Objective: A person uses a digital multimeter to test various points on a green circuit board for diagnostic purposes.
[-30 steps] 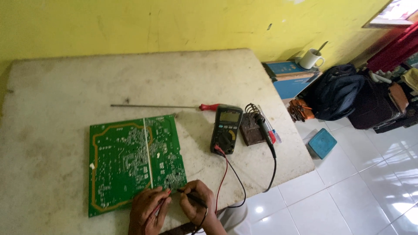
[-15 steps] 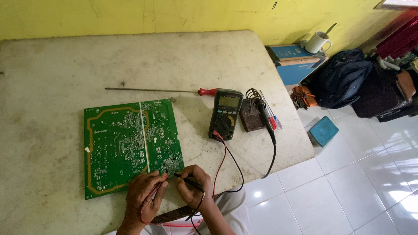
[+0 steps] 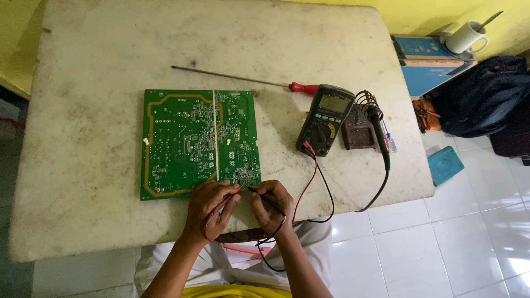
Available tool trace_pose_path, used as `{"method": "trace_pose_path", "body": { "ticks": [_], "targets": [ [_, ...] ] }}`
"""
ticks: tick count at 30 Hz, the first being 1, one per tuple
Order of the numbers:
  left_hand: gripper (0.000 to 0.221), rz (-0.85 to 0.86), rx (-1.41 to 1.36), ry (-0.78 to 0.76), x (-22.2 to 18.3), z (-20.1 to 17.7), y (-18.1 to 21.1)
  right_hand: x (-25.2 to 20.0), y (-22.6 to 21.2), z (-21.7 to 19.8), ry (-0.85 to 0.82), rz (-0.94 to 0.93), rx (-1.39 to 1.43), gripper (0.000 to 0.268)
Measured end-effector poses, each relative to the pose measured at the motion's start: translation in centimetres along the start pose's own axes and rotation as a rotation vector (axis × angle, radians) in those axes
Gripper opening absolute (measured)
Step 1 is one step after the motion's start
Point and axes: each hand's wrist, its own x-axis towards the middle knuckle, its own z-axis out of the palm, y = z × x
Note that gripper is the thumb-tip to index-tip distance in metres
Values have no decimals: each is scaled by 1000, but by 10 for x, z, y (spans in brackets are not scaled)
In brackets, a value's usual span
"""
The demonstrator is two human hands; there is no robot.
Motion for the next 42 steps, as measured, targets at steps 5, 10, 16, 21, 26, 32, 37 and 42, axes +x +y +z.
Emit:
{"method": "trace_pose_path", "body": {
  "ticks": [5,10,16,21,26,32,37,42],
  "targets": [
    [11,21,7,19,2,0,2,-1,1,2,6,-9,6,13],
    [12,6,-2,25,-1,1,2,-2,9,0,7,-22,-8,14],
    [11,17,41,9,0,0,2,-1,5,-1,0,-5,-68,14],
    [10,11,31,-7,0,1,2,-1,2,-1,-7,1,-36,14],
    [13,5,51,-74,1,-5,4,1,-17,0,-40,72,-57,12],
    [18,34,109,-116,2,-7,4,4,-23,1,-46,78,-68,7],
    [17,-1,101,-126,1,-4,3,6,-31,2,-4,70,-150,9],
    [17,-21,85,-114,-1,-5,4,6,-36,2,-5,129,-169,10]
  ]
}}
